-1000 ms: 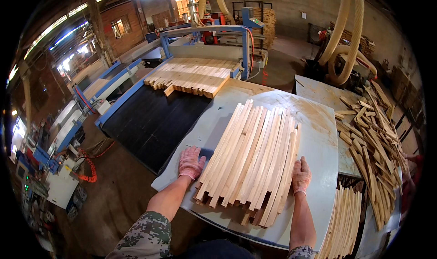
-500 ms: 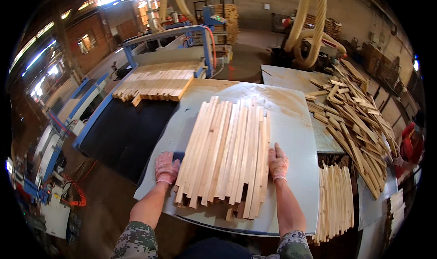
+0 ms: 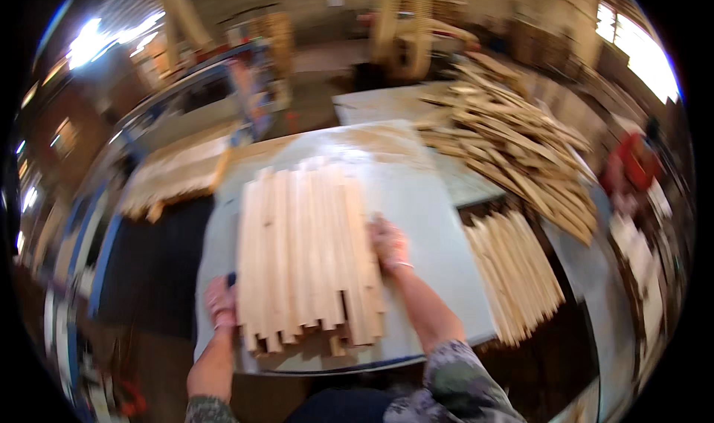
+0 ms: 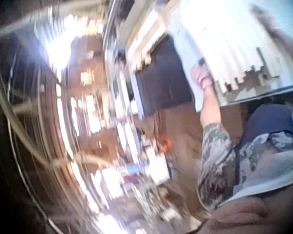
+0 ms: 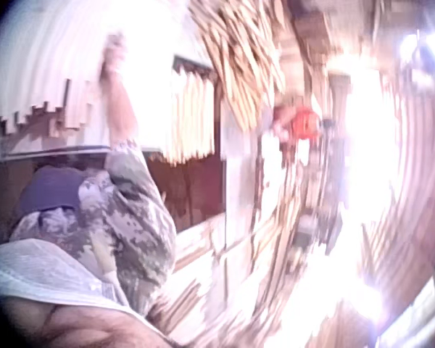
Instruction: The person repeatedly picks up stacks of light-colored wooden planks from a metal table and places them onto a conveyor belt. They align the planks and move them in batches throughout the clip.
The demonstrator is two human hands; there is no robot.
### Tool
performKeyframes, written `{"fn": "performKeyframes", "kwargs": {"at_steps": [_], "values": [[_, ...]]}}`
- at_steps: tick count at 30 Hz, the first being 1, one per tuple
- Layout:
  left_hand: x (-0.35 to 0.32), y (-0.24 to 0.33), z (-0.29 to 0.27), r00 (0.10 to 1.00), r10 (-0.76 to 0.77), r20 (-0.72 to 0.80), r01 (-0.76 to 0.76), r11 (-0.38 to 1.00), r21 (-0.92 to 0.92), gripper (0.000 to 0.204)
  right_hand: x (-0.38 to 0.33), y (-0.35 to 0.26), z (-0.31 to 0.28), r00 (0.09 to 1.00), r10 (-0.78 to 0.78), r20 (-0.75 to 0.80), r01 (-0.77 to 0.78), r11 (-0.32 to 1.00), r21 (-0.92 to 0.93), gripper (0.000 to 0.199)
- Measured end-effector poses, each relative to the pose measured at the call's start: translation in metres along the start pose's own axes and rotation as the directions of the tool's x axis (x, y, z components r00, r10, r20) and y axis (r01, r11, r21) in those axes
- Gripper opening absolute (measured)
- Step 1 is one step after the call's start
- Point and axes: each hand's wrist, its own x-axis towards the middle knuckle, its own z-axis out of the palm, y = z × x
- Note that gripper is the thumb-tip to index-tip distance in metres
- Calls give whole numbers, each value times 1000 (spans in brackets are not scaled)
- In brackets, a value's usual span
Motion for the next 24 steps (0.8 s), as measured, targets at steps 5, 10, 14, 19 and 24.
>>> {"fn": "performKeyframes", "kwargs": {"at_steps": [5,10,14,19,24], "values": [[-12,2,-14,989,-7,145,23,993,-113,44,-2,-13,2,995,19,95,-20,1000,19,59],[-2,-10,19,980,-49,194,61,997,-55,58,-5,-11,-21,990,52,129,-47,998,-44,63],[3,-70,51,997,6,72,-1,998,-65,59,-6,-22,-23,985,54,163,-46,998,-51,61],[5,-62,60,994,-40,105,42,999,-14,58,-10,-34,-44,967,98,236,-89,995,-50,60],[3,-56,53,990,-54,133,52,998,21,57,-6,-28,-31,975,86,203,-78,996,-46,60]]}}
